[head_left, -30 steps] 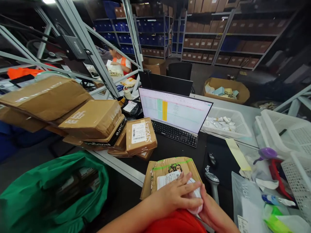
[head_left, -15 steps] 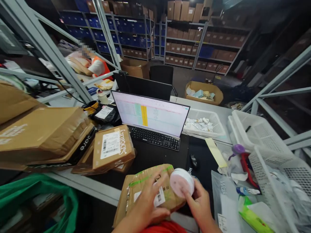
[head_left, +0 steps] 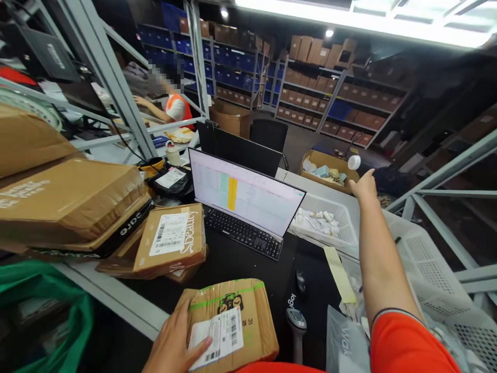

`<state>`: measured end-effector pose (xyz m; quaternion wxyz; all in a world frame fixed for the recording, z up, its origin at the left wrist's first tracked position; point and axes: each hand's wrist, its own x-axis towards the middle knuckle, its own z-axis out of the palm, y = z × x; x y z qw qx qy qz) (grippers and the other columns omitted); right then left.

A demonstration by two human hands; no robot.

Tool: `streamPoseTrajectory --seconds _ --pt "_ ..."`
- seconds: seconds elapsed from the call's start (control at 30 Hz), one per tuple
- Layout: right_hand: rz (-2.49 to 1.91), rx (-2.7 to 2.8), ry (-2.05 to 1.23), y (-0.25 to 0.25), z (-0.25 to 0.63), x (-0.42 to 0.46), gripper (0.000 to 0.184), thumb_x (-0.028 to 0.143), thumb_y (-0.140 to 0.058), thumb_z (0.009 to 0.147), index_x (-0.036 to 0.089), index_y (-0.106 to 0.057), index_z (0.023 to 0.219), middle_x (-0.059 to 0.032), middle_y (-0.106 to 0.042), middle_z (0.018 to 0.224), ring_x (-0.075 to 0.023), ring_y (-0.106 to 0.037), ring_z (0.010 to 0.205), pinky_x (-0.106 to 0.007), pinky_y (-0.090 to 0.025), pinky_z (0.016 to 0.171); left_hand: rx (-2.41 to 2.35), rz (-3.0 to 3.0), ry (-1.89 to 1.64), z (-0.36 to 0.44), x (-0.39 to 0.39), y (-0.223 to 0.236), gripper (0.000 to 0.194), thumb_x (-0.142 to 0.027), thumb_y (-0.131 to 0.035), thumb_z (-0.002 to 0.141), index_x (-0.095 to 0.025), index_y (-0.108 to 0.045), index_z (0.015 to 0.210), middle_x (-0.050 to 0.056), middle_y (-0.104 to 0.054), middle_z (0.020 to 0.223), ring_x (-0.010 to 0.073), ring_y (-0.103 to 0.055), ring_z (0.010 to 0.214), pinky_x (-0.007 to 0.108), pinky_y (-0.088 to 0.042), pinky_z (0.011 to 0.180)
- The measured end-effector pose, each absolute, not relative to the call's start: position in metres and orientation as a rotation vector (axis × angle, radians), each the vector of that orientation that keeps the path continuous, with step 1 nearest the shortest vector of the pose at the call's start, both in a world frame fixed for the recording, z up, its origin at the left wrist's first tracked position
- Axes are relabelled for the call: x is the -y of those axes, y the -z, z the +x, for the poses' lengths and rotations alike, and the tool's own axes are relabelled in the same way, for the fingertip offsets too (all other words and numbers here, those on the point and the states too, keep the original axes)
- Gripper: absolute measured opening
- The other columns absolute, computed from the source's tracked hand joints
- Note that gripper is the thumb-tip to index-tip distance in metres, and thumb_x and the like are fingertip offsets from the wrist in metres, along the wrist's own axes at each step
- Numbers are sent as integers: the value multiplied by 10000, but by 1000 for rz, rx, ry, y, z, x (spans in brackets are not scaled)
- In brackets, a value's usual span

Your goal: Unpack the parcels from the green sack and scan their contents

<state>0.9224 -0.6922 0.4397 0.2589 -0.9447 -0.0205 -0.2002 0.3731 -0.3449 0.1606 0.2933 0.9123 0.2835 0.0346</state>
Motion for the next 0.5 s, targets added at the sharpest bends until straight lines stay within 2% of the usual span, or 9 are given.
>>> streamPoseTrajectory --seconds 0.07,0.13,0.2,0.27,0.3,0.33,0.4,0.47,0.5 --pt "-2514 158 368 -414 898 675 581 247 -615 865 4 -511 1383 -313 -560 1353 -339 -550 1249 -492 -361 1105 -792 2410 -57 374 347 -165 958 -512 -666 684 -128 -320 1491 225 -487 1504 405 -490 1379 556 -394 1159" --pt "-2488 283 182 -374 848 659 413 278 -572 881 45 -652 1213 -238 -682 1187 -293 -633 1104 -458 -428 1051 -786 2358 -55 376 348 -173 933 -457 -661 701 -140 -302 1501 204 -495 1495 384 -478 1387 533 -381 1165" --pt "-2422 400 -59 -326 777 645 386 365 -551 896 70 -704 1093 -183 -736 1001 -258 -682 948 -413 -519 924 -786 2283 -60 377 349 -182 927 -412 -667 710 -140 -296 1514 186 -496 1486 367 -468 1392 507 -368 1175" --pt "-2300 526 -368 -277 692 635 495 502 -461 934 104 -712 1085 -134 -745 896 -229 -700 782 -370 -571 738 -809 2185 -79 378 353 -190 942 -370 -695 691 -138 -310 1519 178 -487 1487 362 -462 1393 499 -350 1188" --pt "-2135 582 -599 -256 650 633 574 570 -434 938 107 -690 1160 -144 -744 963 -241 -708 808 -392 -581 733 -824 2118 -97 378 355 -193 939 -345 -713 671 -133 -339 1506 180 -490 1482 362 -464 1389 502 -343 1191" --pt "-2034 624 -706 -236 610 632 606 610 -458 916 126 -673 1212 -151 -734 1061 -259 -711 896 -434 -585 810 -833 2031 -116 377 359 -197 919 -324 -732 653 -128 -382 1480 182 -504 1467 362 -474 1377 506 -342 1190" --pt "-2043 685 -642 -208 548 636 680 601 -665 782 150 -634 1289 -166 -662 1267 -322 -634 1168 -518 -501 1033 -808 1783 -134 374 364 -205 836 -305 -780 627 -121 -491 1389 183 -572 1400 358 -523 1325 509 -377 1161" --pt "-2109 587 -519 -196 514 644 806 600 -723 728 159 -555 1381 -172 -587 1387 -359 -530 1319 -559 -402 1138 -717 1454 -100 369 366 -215 783 -333 -838 609 -127 -560 1311 166 -651 1305 342 -593 1240 492 -440 1101" --pt "-2120 507 -504 -195 507 647 868 616 -736 712 163 -512 1417 -173 -568 1414 -367 -510 1344 -561 -392 1149 -656 1294 -72 365 366 -220 784 -355 -865 597 -131 -576 1291 156 -674 1271 329 -620 1200 477 -464 1072"
